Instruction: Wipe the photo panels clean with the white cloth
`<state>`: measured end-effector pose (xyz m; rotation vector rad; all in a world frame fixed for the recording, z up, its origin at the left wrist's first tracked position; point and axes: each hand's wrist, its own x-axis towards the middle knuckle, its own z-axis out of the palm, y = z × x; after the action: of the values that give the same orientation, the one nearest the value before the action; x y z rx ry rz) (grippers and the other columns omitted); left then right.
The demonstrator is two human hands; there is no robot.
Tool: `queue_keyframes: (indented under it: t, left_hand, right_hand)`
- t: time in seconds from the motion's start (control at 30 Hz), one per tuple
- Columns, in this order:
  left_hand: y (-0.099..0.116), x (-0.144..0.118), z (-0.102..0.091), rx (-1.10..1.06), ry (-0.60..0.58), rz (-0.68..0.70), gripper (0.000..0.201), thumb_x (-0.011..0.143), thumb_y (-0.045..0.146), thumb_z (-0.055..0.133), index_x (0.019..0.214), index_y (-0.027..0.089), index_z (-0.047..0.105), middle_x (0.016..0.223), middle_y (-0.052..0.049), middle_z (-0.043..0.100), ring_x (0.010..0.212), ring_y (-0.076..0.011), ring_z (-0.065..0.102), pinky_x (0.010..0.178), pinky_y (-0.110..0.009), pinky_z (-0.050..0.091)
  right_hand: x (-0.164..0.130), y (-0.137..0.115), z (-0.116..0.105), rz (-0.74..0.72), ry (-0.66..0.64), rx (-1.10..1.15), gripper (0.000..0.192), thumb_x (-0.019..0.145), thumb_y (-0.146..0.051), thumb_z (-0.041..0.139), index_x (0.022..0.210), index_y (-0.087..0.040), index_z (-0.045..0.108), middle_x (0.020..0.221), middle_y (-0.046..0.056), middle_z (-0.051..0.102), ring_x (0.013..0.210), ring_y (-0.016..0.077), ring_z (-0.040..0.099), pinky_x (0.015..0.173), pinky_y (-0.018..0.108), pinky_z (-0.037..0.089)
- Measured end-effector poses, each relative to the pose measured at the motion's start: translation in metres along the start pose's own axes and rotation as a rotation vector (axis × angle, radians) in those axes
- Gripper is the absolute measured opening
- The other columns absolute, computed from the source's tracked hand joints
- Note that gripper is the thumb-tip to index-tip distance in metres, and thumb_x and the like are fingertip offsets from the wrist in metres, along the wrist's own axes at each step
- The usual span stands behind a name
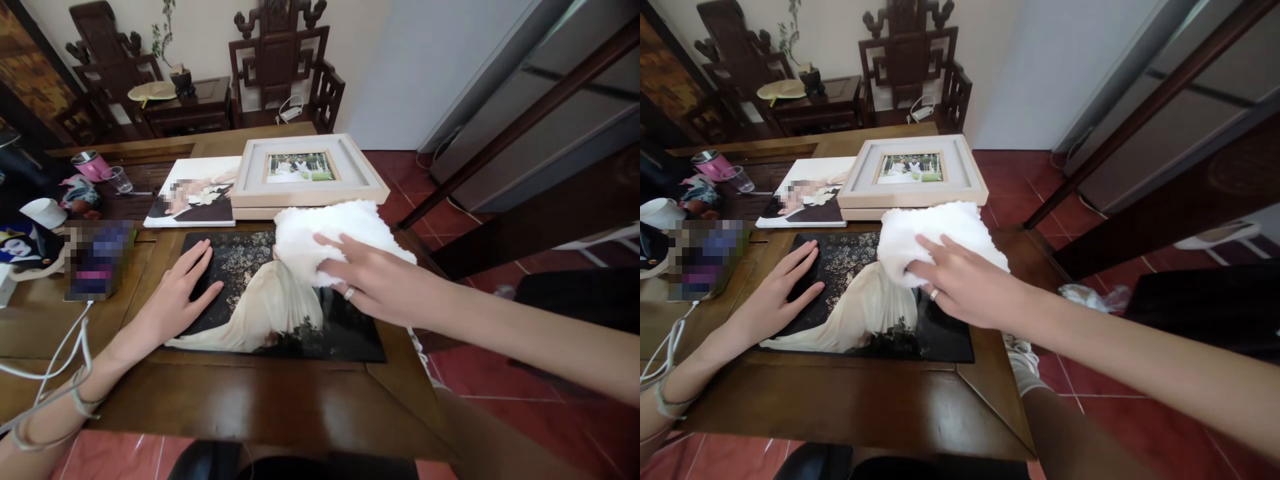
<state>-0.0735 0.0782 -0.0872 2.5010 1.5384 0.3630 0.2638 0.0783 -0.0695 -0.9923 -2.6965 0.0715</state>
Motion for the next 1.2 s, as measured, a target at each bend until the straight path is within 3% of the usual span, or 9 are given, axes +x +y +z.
queue_keyframes:
  t: [0.1,0.33,0.47,0.6,0.7,0.8,0.9,1.03,1.2]
  left_hand:
    - [0.0,0.0,0.0,0.0,0.006,-0.001,0.066,0.095,0.056,0.04,0.148,0.017,0.035,0.159,-0.013,0.029,0.146,-0.0285,0.028,0.117,-0.055,0.026]
    - [0.0,0.0,0.001,-0.002,0.003,-0.002,0.066,0.095,0.056,0.039,0.149,0.018,0.033,0.159,-0.012,0.029,0.146,-0.0282,0.027,0.118,-0.054,0.026]
    - [0.0,0.0,0.0,-0.002,-0.008,-0.009,0.066,0.095,0.056,0.04,0.15,0.019,0.032,0.159,-0.011,0.028,0.146,-0.029,0.027,0.118,-0.054,0.026]
    - [0.001,0.0,0.0,-0.004,-0.006,-0.011,0.066,0.095,0.057,0.039,0.149,0.019,0.034,0.159,-0.012,0.029,0.146,-0.0297,0.028,0.118,-0.055,0.025]
    - [0.002,-0.001,-0.001,-0.001,0.004,-0.015,0.066,0.095,0.057,0.039,0.148,0.019,0.034,0.159,-0.012,0.03,0.145,-0.0299,0.029,0.117,-0.056,0.026]
    - [0.003,0.0,-0.001,-0.009,0.005,-0.017,0.066,0.094,0.058,0.04,0.148,0.019,0.036,0.158,-0.012,0.03,0.145,-0.0304,0.03,0.116,-0.057,0.027]
    - [0.002,0.001,-0.001,-0.022,0.009,-0.011,0.065,0.094,0.057,0.041,0.148,0.021,0.036,0.158,-0.012,0.031,0.144,-0.0306,0.03,0.116,-0.057,0.028]
    - [0.001,0.002,-0.001,-0.021,0.028,0.008,0.064,0.095,0.055,0.042,0.148,0.021,0.036,0.157,-0.011,0.033,0.144,-0.0297,0.031,0.117,-0.053,0.029]
    - [-0.001,0.001,-0.001,-0.015,0.016,0.015,0.062,0.095,0.053,0.042,0.149,0.023,0.034,0.158,-0.01,0.03,0.145,-0.0309,0.029,0.116,-0.055,0.029]
  right_hand:
    - [-0.007,-0.007,0.004,-0.039,0.011,0.022,0.031,0.081,-0.002,0.047,0.103,-0.012,0.066,0.137,0.026,0.053,0.138,0.0358,0.038,0.108,0.06,0.037]
    - [-0.033,-0.076,0.003,-0.212,-0.041,0.283,0.019,0.082,-0.008,0.056,0.078,-0.02,0.07,0.144,0.014,0.051,0.142,0.0353,0.027,0.114,0.062,0.022]
    - [-0.026,-0.055,-0.001,-0.151,-0.107,0.223,0.036,0.072,0.003,0.051,0.092,-0.02,0.07,0.145,0.013,0.05,0.141,0.0339,0.031,0.111,0.067,0.024]
    - [-0.014,-0.01,-0.004,-0.035,-0.109,0.062,0.044,0.067,0.005,0.05,0.103,-0.013,0.067,0.142,0.025,0.049,0.139,0.0366,0.034,0.106,0.069,0.031]
    - [-0.013,0.004,-0.002,0.024,-0.077,0.029,0.045,0.07,0.005,0.049,0.109,-0.011,0.065,0.141,0.029,0.048,0.137,0.038,0.038,0.104,0.067,0.037]
    - [-0.021,-0.016,0.001,0.043,-0.063,0.062,0.051,0.066,0.009,0.044,0.105,-0.016,0.066,0.148,0.021,0.043,0.141,0.0376,0.03,0.105,0.068,0.033]
    - [-0.035,-0.058,-0.004,0.028,-0.079,0.153,0.05,0.065,0.008,0.043,0.096,-0.022,0.069,0.152,0.011,0.041,0.145,0.0358,0.018,0.107,0.072,0.027]
    - [-0.045,-0.097,-0.017,-0.022,-0.225,0.28,0.038,0.073,0.0,0.049,0.094,-0.025,0.068,0.155,0.005,0.037,0.146,0.0333,0.018,0.113,0.065,0.023]
    - [-0.022,-0.068,-0.013,0.048,-0.232,0.211,0.058,0.061,0.006,0.048,0.109,-0.021,0.066,0.152,0.012,0.041,0.144,0.036,0.025,0.109,0.067,0.029]
